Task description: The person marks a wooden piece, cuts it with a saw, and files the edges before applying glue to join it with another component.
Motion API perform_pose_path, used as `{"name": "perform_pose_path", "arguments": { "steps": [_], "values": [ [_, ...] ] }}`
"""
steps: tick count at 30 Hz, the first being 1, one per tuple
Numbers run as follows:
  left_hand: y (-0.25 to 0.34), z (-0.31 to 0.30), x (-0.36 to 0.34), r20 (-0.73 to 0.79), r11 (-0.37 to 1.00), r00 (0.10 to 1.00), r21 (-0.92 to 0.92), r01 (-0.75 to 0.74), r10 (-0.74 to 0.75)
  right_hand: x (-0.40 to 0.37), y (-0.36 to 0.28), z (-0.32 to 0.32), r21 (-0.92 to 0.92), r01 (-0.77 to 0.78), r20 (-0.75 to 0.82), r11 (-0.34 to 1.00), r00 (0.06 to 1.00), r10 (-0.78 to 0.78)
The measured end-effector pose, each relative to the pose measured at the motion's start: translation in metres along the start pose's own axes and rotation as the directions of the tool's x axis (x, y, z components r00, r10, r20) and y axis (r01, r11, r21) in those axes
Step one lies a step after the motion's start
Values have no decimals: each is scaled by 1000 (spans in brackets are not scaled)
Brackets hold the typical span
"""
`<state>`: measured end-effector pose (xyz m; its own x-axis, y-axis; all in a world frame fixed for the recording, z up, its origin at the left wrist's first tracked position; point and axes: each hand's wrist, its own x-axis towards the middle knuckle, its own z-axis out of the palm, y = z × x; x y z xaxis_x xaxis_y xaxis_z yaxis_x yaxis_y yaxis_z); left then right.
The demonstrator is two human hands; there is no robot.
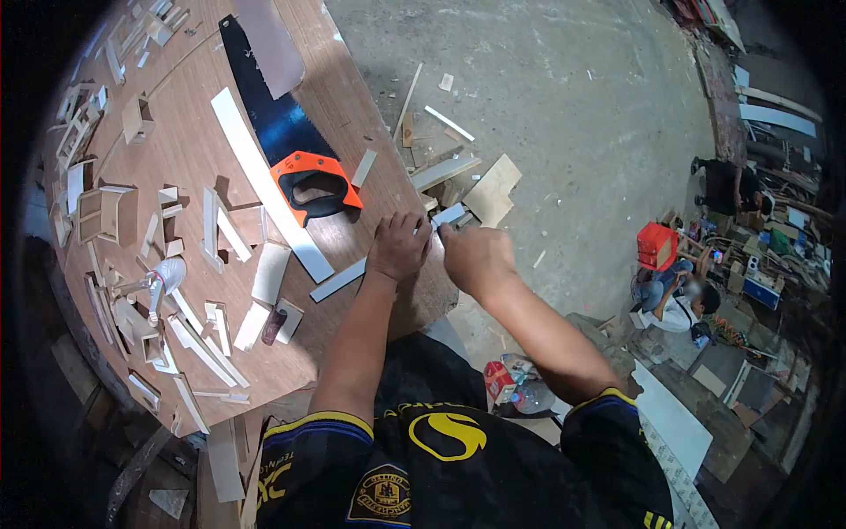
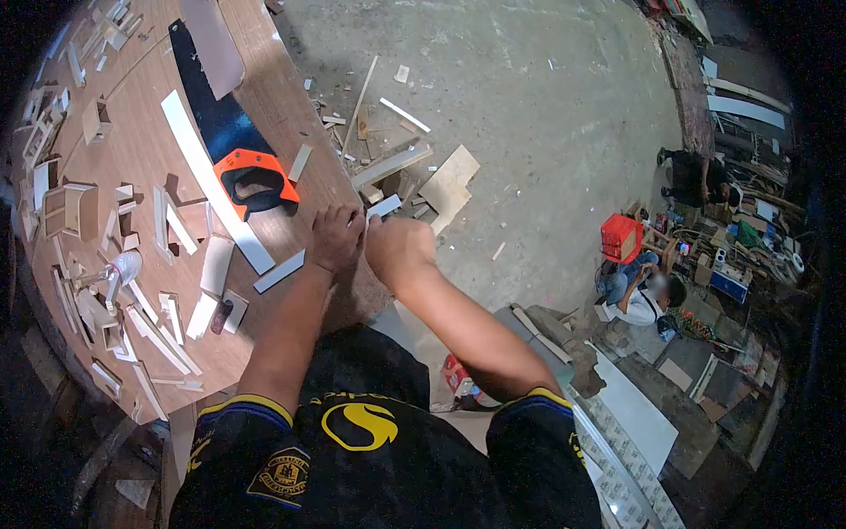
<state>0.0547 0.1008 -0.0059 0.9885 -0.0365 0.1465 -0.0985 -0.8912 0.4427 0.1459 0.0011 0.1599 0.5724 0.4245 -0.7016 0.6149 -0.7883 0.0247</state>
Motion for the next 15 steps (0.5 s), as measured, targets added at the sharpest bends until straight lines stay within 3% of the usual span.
{"name": "perform_pose_path", "arguments": {
  "steps": [3, 7, 10, 13, 15],
  "values": [
    [2, -3, 2, 19, 1000, 1000, 3, 5, -5, -10, -3, -27, -24, -2, 103, 1000, 995, 5],
    [0, 0, 3, -22, 1000, 1000, -3, -15, 15, 7, -9, 3, 7, -72, 9, 997, 997, 72],
    [0, 0, 4, -26, 999, 999, 30, -18, 19, -6, -2, -7, -3, -18, -10, 1000, 1000, 18],
    [0, -1, 4, -17, 1000, 1000, 15, -15, 16, -9, -5, -9, 14, -49, 113, 999, 993, 47],
    [5, -3, 3, 4, 1000, 1000, -13, -1, 1, 10, -10, 11, 36, -99, -3, 994, 995, 99]
  ]
}}
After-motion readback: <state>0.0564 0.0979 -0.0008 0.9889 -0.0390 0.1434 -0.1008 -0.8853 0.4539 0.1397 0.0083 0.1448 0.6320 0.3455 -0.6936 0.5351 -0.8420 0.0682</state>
